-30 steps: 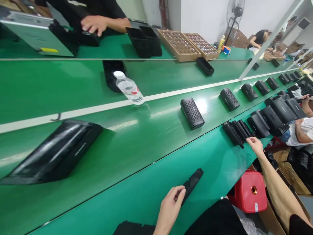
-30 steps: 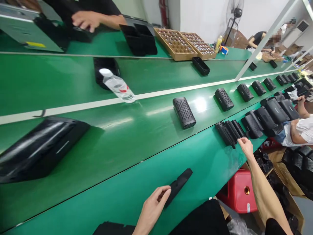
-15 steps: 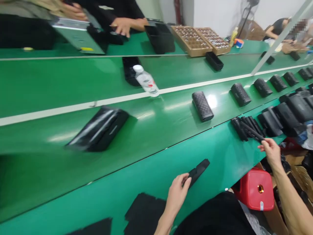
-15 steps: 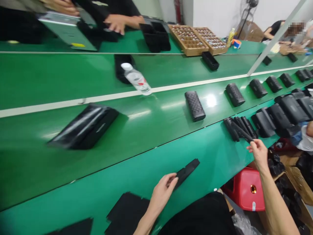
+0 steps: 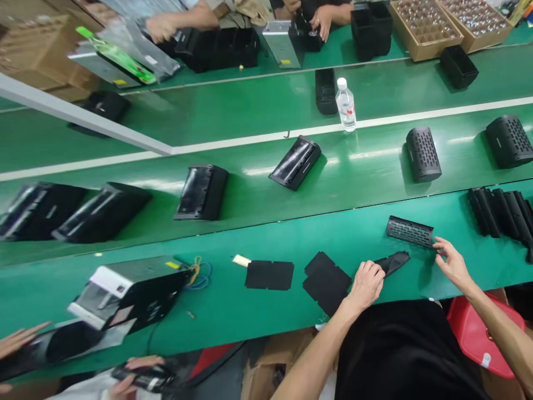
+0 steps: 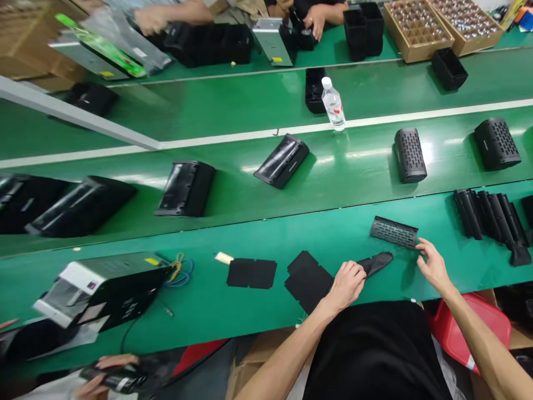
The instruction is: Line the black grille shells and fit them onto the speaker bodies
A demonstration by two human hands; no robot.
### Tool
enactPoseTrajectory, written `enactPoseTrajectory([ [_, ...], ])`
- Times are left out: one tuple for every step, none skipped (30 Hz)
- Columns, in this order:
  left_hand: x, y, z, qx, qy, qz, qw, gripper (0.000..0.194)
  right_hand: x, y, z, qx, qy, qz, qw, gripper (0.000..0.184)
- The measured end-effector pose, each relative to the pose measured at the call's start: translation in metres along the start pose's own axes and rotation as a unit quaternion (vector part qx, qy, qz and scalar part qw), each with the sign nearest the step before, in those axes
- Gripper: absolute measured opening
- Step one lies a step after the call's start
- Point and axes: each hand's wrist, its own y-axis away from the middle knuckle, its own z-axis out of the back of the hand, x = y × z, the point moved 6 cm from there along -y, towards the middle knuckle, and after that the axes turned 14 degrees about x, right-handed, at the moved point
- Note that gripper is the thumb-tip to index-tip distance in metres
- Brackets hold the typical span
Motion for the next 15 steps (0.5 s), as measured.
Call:
enactPoseTrajectory([
  [-0.004, 0.004, 0.002, -0.003, 0.003, -0.021, 1.0, 0.016, 0.0, 0.007, 0.005, -0.008, 0.03, -0.007, 0.999, 0.028],
  [-0.008, 0.008, 0.004, -0.01, 0.009, -0.043, 0.999, 0.018, 0.002, 0.015, 0.008, -0.019, 0.058, -0.012, 0.998, 0.029],
  [-0.013, 0.012, 0.008, -0.021, 0.019, -0.065, 0.998, 0.02, 0.005, 0.021, 0.007, -0.023, 0.075, -0.016, 0.997, 0.029],
  [-0.018, 0.016, 0.013, -0.033, 0.034, -0.086, 0.995, 0.021, 0.01, 0.027, 0.001, -0.009, 0.074, -0.02, 0.997, 0.029],
  [-0.023, 0.019, 0.019, -0.044, 0.057, -0.103, 0.992, 0.022, 0.015, 0.03, -0.01, 0.027, 0.051, -0.026, 0.998, 0.03],
  [-0.027, 0.022, 0.026, -0.052, 0.088, -0.113, 0.988, 0.022, 0.02, 0.032, -0.026, 0.081, 0.015, -0.035, 0.996, 0.032],
  [-0.03, 0.023, 0.034, -0.056, 0.126, -0.116, 0.984, 0.022, 0.024, 0.034, -0.043, 0.143, -0.029, -0.049, 0.988, 0.037],
  [-0.032, 0.024, 0.041, -0.057, 0.167, -0.116, 0.977, 0.021, 0.028, 0.036, -0.06, 0.202, -0.079, -0.07, 0.974, 0.043],
  [-0.034, 0.024, 0.049, -0.056, 0.209, -0.115, 0.97, 0.02, 0.032, 0.038, -0.074, 0.249, -0.129, -0.094, 0.955, 0.052],
  [-0.035, 0.023, 0.056, -0.054, 0.25, -0.111, 0.96, 0.02, 0.035, 0.04, -0.085, 0.282, -0.175, -0.119, 0.936, 0.06],
  [-0.035, 0.021, 0.063, -0.054, 0.288, -0.106, 0.95, 0.019, 0.037, 0.041, -0.094, 0.308, -0.222, -0.142, 0.914, 0.068],
  [-0.034, 0.017, 0.07, -0.053, 0.322, -0.098, 0.94, 0.019, 0.041, 0.042, -0.101, 0.335, -0.269, -0.16, 0.889, 0.074],
  [-0.033, 0.013, 0.076, -0.051, 0.351, -0.087, 0.931, 0.018, 0.045, 0.044, -0.106, 0.363, -0.311, -0.17, 0.862, 0.077],
  [-0.031, 0.008, 0.081, -0.047, 0.375, -0.076, 0.923, 0.018, 0.049, 0.045, -0.108, 0.391, -0.341, -0.17, 0.838, 0.077],
  [-0.029, 0.001, 0.086, -0.042, 0.395, -0.064, 0.916, 0.017, 0.053, 0.044, -0.108, 0.413, -0.356, -0.163, 0.822, 0.073],
])
